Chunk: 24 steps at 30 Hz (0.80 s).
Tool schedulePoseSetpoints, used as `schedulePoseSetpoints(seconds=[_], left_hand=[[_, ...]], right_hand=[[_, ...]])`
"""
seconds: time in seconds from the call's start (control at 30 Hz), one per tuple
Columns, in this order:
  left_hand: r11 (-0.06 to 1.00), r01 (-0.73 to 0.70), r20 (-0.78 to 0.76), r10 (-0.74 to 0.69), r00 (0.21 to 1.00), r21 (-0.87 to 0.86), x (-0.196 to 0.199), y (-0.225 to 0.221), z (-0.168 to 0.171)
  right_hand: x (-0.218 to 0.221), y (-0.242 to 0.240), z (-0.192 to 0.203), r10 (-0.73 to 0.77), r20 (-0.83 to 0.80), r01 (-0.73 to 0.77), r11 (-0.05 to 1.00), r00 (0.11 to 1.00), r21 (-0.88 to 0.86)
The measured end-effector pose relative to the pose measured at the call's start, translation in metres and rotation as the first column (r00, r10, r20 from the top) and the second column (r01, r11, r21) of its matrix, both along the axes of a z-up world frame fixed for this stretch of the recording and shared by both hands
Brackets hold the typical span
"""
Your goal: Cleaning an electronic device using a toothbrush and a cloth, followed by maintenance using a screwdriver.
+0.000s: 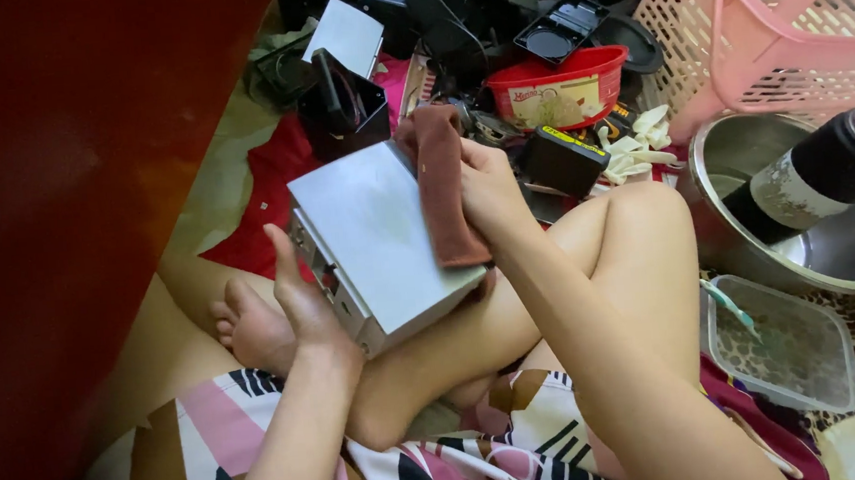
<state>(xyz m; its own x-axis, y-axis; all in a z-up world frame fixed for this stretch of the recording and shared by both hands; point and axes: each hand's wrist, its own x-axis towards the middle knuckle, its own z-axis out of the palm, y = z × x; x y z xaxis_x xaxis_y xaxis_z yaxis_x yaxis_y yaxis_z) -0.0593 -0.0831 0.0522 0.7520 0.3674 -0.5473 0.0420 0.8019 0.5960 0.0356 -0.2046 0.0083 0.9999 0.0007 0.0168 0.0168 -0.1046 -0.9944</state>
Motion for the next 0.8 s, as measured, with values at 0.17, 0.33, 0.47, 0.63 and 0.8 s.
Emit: schedulePoseSetpoints(seconds=[0.17,0.33,0.47,0.63,0.8], left_hand=[[0.997,-0.065,0.049,0.067,0.997,-0.041,0.005,-0.001,0.010],[0.976,-0.128,0.164,0.157,0.974,-0.179,0.024,-0.005,-0.013],[0.934,-0.159,0.265,0.249,0.932,-0.319,0.047,-0.013,-0.036],[0.903,-0.372,0.402,0.265,0.877,0.216,0.087,-0.021,-0.069],[0.815,-0.430,0.336,0.309,0.889,0.389,0.093,-0.014,-0.072]], right_hand=[[-0.010,-0.006,-0.006,-0.049,-0.017,0.050,0.998,0.999,0.033],[-0.004,-0.029,-0.038,-0.181,-0.159,0.209,0.960,0.971,0.186],[-0.045,-0.001,0.034,-0.215,-0.299,0.271,0.950,0.930,0.158],[-0.036,-0.020,-0.013,0.001,-0.450,0.250,0.830,0.893,0.499],[-0.046,-0.025,-0.004,0.002,-0.298,0.103,0.937,0.955,0.335]])
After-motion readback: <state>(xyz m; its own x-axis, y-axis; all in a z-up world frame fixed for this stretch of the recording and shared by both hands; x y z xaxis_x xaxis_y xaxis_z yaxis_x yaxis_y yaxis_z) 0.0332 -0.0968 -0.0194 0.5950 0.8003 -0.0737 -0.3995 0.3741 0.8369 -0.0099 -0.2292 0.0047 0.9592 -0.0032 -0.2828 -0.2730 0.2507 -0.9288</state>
